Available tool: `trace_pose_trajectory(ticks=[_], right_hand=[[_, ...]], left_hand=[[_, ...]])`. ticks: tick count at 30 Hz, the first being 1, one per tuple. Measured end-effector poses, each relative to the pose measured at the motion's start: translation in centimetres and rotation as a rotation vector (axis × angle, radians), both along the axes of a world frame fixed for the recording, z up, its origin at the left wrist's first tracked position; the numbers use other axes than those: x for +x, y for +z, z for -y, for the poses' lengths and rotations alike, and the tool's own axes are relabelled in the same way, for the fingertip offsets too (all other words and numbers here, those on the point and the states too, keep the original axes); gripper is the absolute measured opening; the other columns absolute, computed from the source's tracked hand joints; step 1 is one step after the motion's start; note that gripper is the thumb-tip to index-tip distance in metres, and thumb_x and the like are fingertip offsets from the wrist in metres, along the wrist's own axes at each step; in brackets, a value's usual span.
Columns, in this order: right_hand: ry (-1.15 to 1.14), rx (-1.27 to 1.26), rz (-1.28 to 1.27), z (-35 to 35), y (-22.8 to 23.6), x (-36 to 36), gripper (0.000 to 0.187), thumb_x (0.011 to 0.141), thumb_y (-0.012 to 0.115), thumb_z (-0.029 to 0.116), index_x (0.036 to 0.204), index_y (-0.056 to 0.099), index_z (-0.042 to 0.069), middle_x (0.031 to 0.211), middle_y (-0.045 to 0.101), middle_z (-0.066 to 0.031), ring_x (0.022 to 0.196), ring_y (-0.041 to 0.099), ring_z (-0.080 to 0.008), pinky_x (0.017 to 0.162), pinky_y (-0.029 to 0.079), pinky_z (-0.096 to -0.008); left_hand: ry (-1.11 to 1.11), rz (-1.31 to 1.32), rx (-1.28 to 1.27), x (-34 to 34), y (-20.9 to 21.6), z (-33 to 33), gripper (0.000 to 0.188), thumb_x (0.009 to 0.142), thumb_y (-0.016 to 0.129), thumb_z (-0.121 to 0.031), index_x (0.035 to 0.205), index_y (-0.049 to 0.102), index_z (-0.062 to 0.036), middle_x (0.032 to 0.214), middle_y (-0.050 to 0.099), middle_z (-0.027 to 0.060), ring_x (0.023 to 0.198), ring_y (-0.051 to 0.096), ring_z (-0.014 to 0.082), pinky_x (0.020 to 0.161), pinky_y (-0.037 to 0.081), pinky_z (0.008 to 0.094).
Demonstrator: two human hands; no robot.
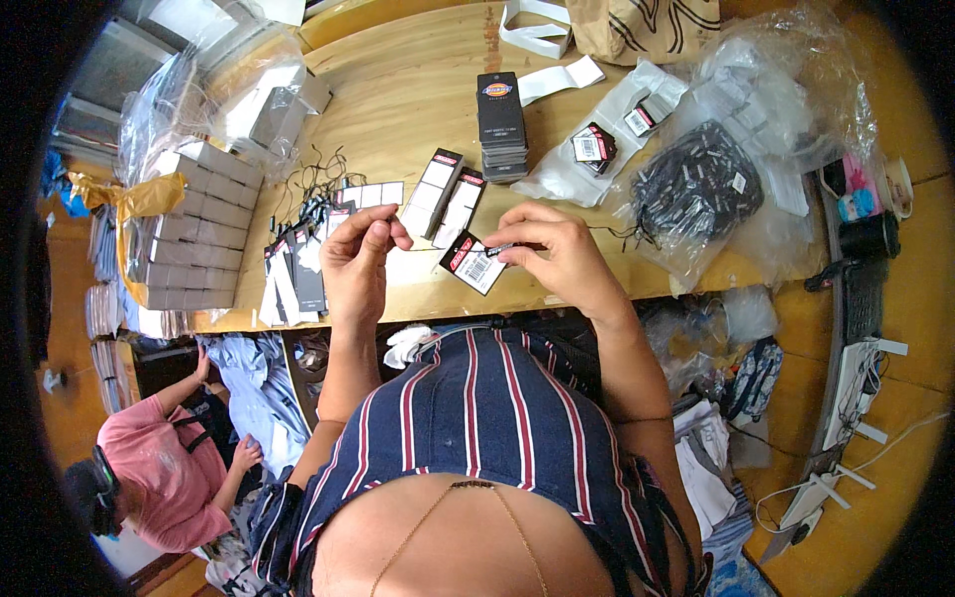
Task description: The person threads thin plastic fasteners through cardboard product tags and then attaches them to black branded fabric items.
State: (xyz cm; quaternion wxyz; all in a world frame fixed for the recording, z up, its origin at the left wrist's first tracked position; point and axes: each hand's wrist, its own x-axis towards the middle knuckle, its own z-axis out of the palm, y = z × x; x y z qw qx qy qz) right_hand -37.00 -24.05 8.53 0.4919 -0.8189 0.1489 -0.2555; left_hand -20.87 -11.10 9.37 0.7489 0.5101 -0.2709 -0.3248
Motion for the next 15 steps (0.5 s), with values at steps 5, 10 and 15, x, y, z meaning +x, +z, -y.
trace_pose_trajectory(ticks=[5,10,15], right_hand=[[0.033,0.204,0.017,1.1,0.0,-1.0,0.015,0.07,0.061,0.004,0.085,0.062,0.0,0.08,0.059,-0.0075,0.072,0.055,-0.013,0.064,0.043,-0.0237],[0.077,0.365,0.08,1.6,0.4,-1.4,0.014,0.076,0.057,0.009,0.085,0.06,-0.001,0.081,0.057,-0.0072,0.071,0.054,-0.0114,0.065,0.042,-0.0224],[0.021,0.308,0.093,1.9,1.0,-1.9,0.018,0.08,0.053,0.014,0.083,0.059,-0.003,0.078,0.054,-0.0069,0.068,0.051,-0.0114,0.064,0.04,-0.0224]], left_hand=[[-0.096,0.041,0.008,-1.1,0.6,0.7,0.011,0.075,0.056,-0.001,0.084,0.056,0.0051,0.066,0.057,0.0112,0.058,0.056,0.0183,0.057,0.046,0.0272],[-0.223,0.31,0.04,-2.9,0.6,2.2,0.009,0.071,0.056,0.007,0.08,0.056,0.006,0.082,0.055,0.0115,0.074,0.054,0.0152,0.067,0.047,0.026],[-0.221,0.488,0.141,-4.5,1.1,3.2,0.012,0.071,0.059,0.005,0.083,0.057,0.0051,0.077,0.056,0.007,0.072,0.054,0.0112,0.066,0.044,0.0214]])
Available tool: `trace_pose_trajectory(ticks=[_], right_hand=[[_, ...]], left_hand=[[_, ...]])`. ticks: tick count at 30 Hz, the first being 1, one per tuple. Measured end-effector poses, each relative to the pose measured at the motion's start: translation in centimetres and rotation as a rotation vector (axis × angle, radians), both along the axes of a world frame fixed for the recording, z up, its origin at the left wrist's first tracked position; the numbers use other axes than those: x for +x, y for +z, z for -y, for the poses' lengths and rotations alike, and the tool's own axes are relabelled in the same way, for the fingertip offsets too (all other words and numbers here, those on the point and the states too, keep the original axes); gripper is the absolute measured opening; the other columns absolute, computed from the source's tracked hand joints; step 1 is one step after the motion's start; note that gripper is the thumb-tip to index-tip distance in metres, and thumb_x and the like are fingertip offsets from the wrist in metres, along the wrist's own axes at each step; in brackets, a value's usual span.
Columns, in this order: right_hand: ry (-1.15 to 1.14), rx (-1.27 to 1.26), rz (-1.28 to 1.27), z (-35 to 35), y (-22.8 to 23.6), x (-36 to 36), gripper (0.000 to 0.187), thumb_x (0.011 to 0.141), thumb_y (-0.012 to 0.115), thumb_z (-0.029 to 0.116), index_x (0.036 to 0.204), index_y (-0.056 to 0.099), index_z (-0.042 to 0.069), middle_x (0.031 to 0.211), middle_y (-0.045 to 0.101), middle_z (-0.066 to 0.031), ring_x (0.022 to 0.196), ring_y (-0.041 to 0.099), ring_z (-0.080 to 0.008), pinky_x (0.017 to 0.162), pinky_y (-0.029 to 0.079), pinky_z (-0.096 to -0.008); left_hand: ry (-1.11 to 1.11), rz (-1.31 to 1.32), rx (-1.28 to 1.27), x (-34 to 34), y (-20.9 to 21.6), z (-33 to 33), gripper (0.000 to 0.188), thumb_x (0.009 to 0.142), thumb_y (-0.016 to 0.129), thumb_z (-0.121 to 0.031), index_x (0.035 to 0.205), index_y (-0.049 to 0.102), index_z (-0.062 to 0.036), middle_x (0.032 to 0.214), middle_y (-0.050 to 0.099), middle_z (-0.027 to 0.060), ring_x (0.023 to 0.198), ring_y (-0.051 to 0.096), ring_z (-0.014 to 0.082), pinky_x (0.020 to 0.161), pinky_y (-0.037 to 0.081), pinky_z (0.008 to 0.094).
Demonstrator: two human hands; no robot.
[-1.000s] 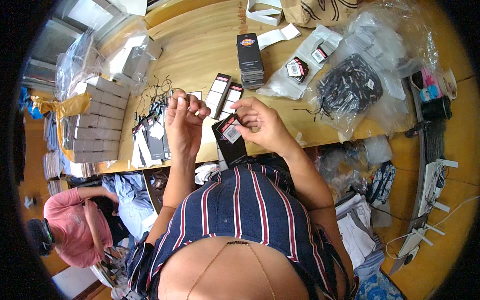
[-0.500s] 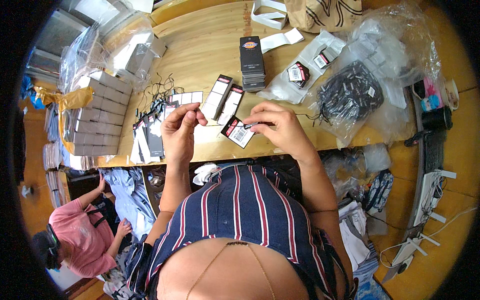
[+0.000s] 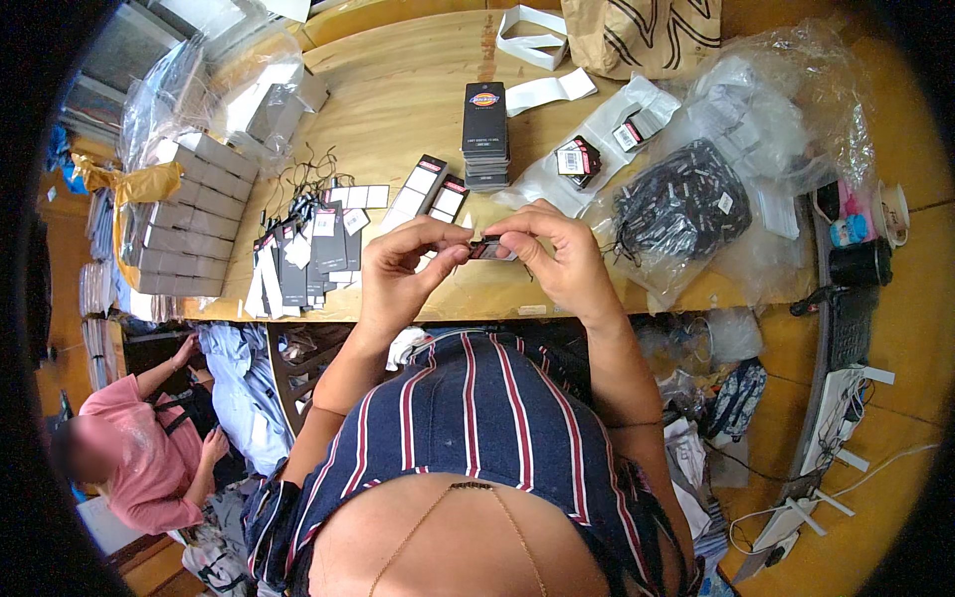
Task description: The person threads thin plastic fasteners through cardboard product tags and then attaches them to black branded fabric items.
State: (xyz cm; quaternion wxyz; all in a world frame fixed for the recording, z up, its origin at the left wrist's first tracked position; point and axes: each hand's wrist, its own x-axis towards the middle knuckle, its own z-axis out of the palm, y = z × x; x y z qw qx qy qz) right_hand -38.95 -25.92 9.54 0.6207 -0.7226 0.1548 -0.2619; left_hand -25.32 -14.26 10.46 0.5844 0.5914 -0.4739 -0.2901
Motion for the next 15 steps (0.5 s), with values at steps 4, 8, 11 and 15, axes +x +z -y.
trace_pose_trajectory(ticks=[4,8,11,15], right_hand=[[-0.031,-0.241,-0.029,0.1,0.8,-0.1,0.011,0.075,0.057,0.009,0.081,0.06,0.001,0.07,0.058,-0.007,0.068,0.049,-0.0168,0.063,0.04,-0.0274],[-0.052,-0.362,-0.015,0.0,1.1,0.0,0.01,0.075,0.057,0.008,0.08,0.06,0.0,0.065,0.055,-0.0063,0.065,0.047,-0.0164,0.06,0.037,-0.0262],[-0.066,-0.431,-0.012,-0.2,1.2,0.2,0.009,0.074,0.056,0.005,0.079,0.06,0.0,0.063,0.053,-0.0057,0.062,0.045,-0.0148,0.058,0.036,-0.0254],[-0.033,-0.418,-0.063,-0.6,1.8,0.4,0.008,0.071,0.059,0.006,0.076,0.06,0.001,0.068,0.056,-0.0084,0.061,0.048,-0.0196,0.057,0.039,-0.0283]], left_hand=[[0.048,-0.097,-0.019,-0.7,0.0,0.3,0.019,0.071,0.06,0.005,0.088,0.054,0.0046,0.077,0.056,0.0056,0.071,0.054,0.0102,0.066,0.044,0.0212],[0.039,-0.018,-0.003,-0.5,0.0,0.3,0.021,0.071,0.06,0.005,0.09,0.053,0.0038,0.077,0.056,0.0052,0.071,0.054,0.01,0.066,0.044,0.0214],[0.024,0.023,0.005,-0.3,0.0,0.1,0.023,0.07,0.061,0.005,0.091,0.052,0.0037,0.076,0.056,0.0055,0.071,0.054,0.0101,0.065,0.044,0.0218],[-0.121,-0.095,0.04,0.9,0.7,0.0,0.028,0.068,0.062,0.005,0.094,0.051,0.0037,0.076,0.056,0.006,0.071,0.054,0.0109,0.064,0.044,0.0217]])
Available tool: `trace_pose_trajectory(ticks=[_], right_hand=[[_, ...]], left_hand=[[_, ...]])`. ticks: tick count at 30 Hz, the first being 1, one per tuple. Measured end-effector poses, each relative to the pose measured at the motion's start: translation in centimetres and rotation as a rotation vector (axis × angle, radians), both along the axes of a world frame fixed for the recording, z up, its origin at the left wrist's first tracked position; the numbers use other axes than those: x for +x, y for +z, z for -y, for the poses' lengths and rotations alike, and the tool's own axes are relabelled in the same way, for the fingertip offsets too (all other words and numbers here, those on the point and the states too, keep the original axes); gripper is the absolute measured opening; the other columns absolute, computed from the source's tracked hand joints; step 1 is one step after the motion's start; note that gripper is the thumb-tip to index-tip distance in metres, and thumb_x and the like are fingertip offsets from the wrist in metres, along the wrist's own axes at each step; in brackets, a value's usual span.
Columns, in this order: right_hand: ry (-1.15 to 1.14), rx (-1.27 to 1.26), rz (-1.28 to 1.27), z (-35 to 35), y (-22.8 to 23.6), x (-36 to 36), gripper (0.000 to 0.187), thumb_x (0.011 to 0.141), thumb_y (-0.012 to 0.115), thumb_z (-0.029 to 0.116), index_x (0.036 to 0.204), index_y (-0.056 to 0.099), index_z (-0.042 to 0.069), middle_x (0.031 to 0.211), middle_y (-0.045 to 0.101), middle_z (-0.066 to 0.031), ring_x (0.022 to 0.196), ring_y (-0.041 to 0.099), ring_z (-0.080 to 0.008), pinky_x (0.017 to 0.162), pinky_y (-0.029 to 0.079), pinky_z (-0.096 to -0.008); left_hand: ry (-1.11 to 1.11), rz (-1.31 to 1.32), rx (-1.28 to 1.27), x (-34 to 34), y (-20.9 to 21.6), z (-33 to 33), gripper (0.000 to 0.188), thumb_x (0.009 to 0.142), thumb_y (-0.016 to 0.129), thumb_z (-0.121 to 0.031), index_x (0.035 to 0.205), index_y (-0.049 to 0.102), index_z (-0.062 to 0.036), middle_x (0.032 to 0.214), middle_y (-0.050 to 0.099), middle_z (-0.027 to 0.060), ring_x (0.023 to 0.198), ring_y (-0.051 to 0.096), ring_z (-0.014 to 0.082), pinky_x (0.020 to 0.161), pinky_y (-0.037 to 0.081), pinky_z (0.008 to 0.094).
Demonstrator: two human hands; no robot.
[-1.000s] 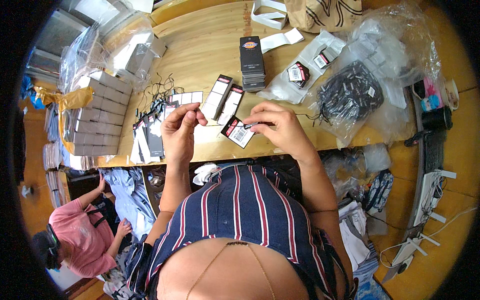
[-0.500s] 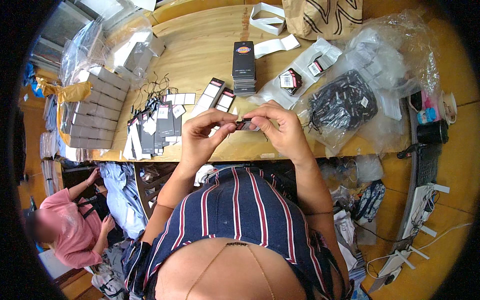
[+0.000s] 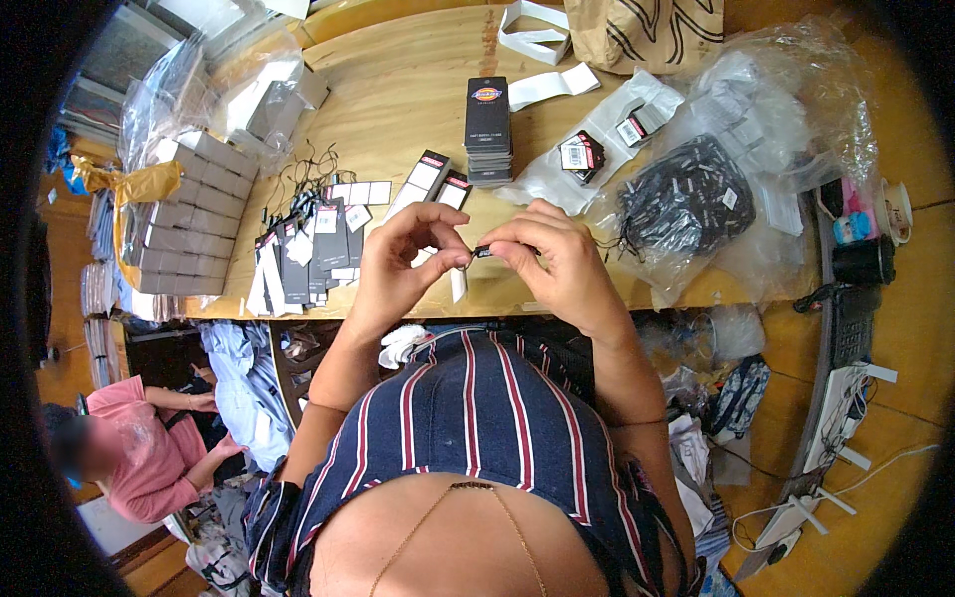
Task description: The person threads thin plastic fasteners through cardboard product tags and then attaches them to black branded fabric items.
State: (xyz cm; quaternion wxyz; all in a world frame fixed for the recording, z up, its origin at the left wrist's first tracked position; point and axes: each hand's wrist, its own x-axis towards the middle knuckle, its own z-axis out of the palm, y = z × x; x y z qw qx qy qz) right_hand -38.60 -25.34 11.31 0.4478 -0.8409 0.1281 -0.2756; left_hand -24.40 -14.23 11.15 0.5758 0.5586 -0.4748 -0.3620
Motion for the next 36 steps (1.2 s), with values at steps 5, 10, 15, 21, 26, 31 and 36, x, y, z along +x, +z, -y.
trace_pose_trajectory(ticks=[5,10,15,21,26,31,36], right_hand=[[0.035,0.133,-0.051,-1.3,-0.1,0.7,0.006,0.072,0.058,0.004,0.077,0.06,0.001,0.058,0.049,-0.007,0.053,0.046,-0.0165,0.05,0.037,-0.0263],[0.023,0.162,-0.048,-2.7,0.1,2.0,0.006,0.072,0.057,0.003,0.077,0.06,0.001,0.056,0.048,-0.0073,0.052,0.045,-0.0163,0.048,0.035,-0.0263],[0.045,0.114,-0.023,-4.4,-0.1,3.7,0.006,0.069,0.056,0.0,0.075,0.059,0.0,0.055,0.048,-0.0091,0.053,0.046,-0.0192,0.049,0.036,-0.0276],[0.055,0.054,-0.049,-6.2,-0.1,5.7,0.005,0.067,0.056,-0.001,0.072,0.058,-0.001,0.064,0.055,-0.0118,0.06,0.051,-0.0235,0.056,0.039,-0.0308],[0.018,0.028,-0.034,-7.4,-1.0,7.6,0.006,0.07,0.055,0.002,0.074,0.059,0.0,0.069,0.057,-0.012,0.065,0.053,-0.0255,0.06,0.041,-0.0328],[0.029,0.22,-0.14,-7.6,-1.6,10.1,0.021,0.07,0.058,0.004,0.091,0.055,0.003,0.078,0.057,-0.0098,0.071,0.056,-0.0166,0.061,0.042,-0.0273],[-0.118,-0.1,-0.059,-4.1,-4.7,7.9,0.015,0.071,0.058,0.007,0.085,0.057,0.004,0.08,0.058,-0.0103,0.075,0.055,-0.0241,0.071,0.042,-0.0315]], left_hand=[[-0.178,-0.141,-0.03,2.0,-0.9,-0.1,0.033,0.064,0.06,0.01,0.095,0.051,0.0037,0.079,0.055,0.0086,0.073,0.054,0.0131,0.063,0.046,0.0229],[-0.175,-0.185,0.004,3.1,-1.4,-1.2,0.031,0.063,0.062,0.008,0.092,0.052,0.0039,0.079,0.056,0.0078,0.074,0.055,0.0129,0.064,0.046,0.0223],[-0.206,-0.273,0.064,4.3,-1.8,-2.8,0.03,0.062,0.066,0.003,0.089,0.053,0.0038,0.079,0.057,0.0059,0.072,0.055,0.0107,0.064,0.046,0.0212],[-0.13,-0.189,0.046,5.6,-2.9,-4.8,0.024,0.065,0.065,0.002,0.087,0.054,0.0045,0.079,0.057,0.0061,0.073,0.055,0.011,0.064,0.046,0.0215],[0.046,-0.177,0.035,6.2,-3.5,-6.6,0.022,0.073,0.057,0.003,0.094,0.051,0.0042,0.078,0.057,0.0067,0.072,0.055,0.0115,0.063,0.046,0.0218],[0.199,-0.036,0.254,7.0,-3.7,-8.8,0.02,0.077,0.052,0.001,0.097,0.053,0.0001,0.063,0.059,0.0041,0.051,0.05,0.0042,0.043,0.037,0.0171],[0.483,-0.042,0.258,13.7,-4.4,-8.6,0.017,0.08,0.05,-0.005,0.096,0.053,-0.0012,0.064,0.058,0.0044,0.043,0.044,0.0027,0.037,0.034,0.0152]])
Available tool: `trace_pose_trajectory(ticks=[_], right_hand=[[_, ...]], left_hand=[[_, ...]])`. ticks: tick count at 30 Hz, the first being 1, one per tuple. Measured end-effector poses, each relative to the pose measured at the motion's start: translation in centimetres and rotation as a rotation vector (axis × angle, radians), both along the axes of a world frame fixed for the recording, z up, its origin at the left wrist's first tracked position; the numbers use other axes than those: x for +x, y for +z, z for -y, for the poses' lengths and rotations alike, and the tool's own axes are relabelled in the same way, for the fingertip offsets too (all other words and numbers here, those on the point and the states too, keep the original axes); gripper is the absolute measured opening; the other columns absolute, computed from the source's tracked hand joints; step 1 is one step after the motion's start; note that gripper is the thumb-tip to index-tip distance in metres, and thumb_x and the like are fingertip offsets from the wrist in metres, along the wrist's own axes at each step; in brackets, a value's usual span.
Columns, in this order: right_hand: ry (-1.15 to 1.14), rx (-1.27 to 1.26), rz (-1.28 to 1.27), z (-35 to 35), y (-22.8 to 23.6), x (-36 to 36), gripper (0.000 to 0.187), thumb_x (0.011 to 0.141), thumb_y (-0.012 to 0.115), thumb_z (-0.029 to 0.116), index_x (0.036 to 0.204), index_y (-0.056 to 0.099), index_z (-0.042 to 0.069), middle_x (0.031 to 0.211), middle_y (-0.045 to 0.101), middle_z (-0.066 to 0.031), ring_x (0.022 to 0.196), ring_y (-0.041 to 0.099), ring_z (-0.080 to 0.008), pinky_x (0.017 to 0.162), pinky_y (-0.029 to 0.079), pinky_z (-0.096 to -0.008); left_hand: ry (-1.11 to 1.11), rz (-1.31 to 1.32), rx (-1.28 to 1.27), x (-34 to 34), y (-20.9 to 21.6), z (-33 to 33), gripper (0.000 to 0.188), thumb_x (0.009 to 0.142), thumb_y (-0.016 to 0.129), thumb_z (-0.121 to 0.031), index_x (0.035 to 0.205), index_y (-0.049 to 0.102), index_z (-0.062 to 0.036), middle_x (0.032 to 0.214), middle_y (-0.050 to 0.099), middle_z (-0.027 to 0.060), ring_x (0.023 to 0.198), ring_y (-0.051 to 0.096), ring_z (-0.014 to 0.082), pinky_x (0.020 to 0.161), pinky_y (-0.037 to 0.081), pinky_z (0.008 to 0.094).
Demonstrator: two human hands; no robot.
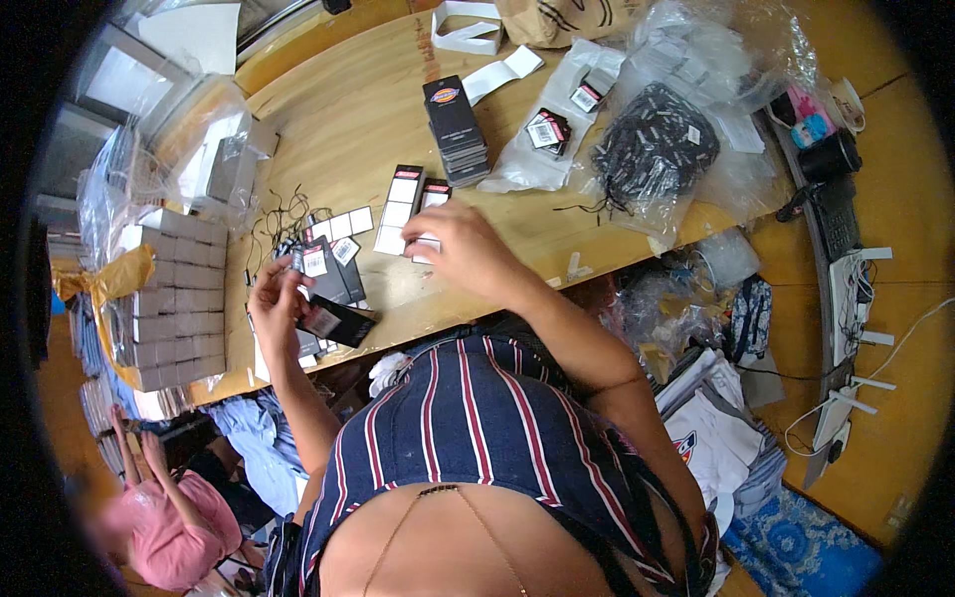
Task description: The person threads thin plastic fasteners through cardboard product tags and then attaches them to black branded fabric items.
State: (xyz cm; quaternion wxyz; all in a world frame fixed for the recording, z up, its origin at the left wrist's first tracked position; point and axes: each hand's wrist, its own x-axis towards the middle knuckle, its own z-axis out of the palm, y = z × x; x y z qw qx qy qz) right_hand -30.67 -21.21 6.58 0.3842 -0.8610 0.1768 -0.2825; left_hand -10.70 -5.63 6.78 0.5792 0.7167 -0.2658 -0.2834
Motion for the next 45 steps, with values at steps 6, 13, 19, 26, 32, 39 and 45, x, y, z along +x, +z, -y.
trace_pose_trajectory(ticks=[6,13,19,26,32,39,45], right_hand=[[-0.731,0.043,-0.207,6.9,-2.4,-9.5,0.011,0.073,0.052,0.004,0.081,0.059,0.002,0.082,0.059,-0.014,0.076,0.057,-0.0283,0.067,0.044,-0.0327],[-0.544,-0.213,-0.343,7.6,-4.5,-15.0,0.01,0.068,0.053,0.002,0.075,0.06,0.002,0.077,0.056,-0.01,0.079,0.051,-0.0263,0.071,0.04,-0.0318],[-0.491,-0.267,-0.402,6.5,-6.7,-14.0,0.024,0.07,0.047,0.004,0.09,0.06,0.004,0.087,0.053,-0.0083,0.082,0.047,-0.0245,0.075,0.039,-0.0334],[-0.317,-0.359,-0.499,5.4,-8.1,-14.5,0.029,0.07,0.045,0.006,0.097,0.055,0.001,0.097,0.047,-0.0085,0.092,0.043,-0.0226,0.078,0.037,-0.0338],[-0.366,-0.25,-0.285,5.8,-9.4,-14.3,0.026,0.07,0.052,0.006,0.095,0.056,0.004,0.098,0.049,-0.0086,0.091,0.045,-0.024,0.077,0.037,-0.0348],[-0.269,-0.405,-0.239,5.8,-8.5,-14.3,0.024,0.07,0.049,0.01,0.092,0.057,0.008,0.096,0.051,-0.0055,0.09,0.045,-0.0213,0.077,0.034,-0.0346],[-0.302,-0.49,-0.236,6.2,-9.0,-14.1,0.023,0.07,0.046,0.011,0.09,0.057,0.009,0.094,0.052,-0.0032,0.087,0.045,-0.0201,0.074,0.034,-0.0332]], left_hand=[[0.122,0.71,0.273,7.4,-6.5,1.9,0.024,0.074,0.058,-0.008,0.098,0.054,-0.0037,0.074,0.06,0.0119,0.068,0.057,0.0213,0.063,0.043,0.0287],[0.102,0.79,0.091,-0.8,-1.9,9.5,0.016,0.07,0.061,-0.006,0.085,0.057,-0.0051,0.075,0.06,0.009,0.062,0.057,0.019,0.056,0.044,0.0277],[-0.629,0.691,-0.072,-13.4,-2.6,16.6,0.009,0.07,0.058,-0.004,0.078,0.058,0.0001,0.07,0.058,0.0113,0.058,0.056,0.0206,0.056,0.045,0.0288],[-0.661,0.86,-0.074,-19.8,-9.8,17.7,0.018,0.066,0.056,-0.006,0.083,0.054,0.0005,0.082,0.049,0.0165,0.075,0.051,0.0332,0.065,0.044,0.0381],[-0.625,0.94,0.063,-20.2,-10.1,18.2,0.014,0.069,0.053,-0.006,0.08,0.05,0.0013,0.082,0.047,0.0181,0.076,0.048,0.0331,0.067,0.043,0.0376],[-0.591,0.789,0.103,-18.7,-6.8,14.1,0.008,0.071,0.049,-0.001,0.077,0.046,0.0011,0.076,0.046,0.0165,0.072,0.048,0.0332,0.065,0.04,0.0386],[-0.543,0.814,0.172,-16.4,-6.2,11.4,0.008,0.071,0.05,0.0,0.077,0.046,0.0013,0.073,0.046,0.0155,0.071,0.047,0.0325,0.062,0.039,0.0394]])
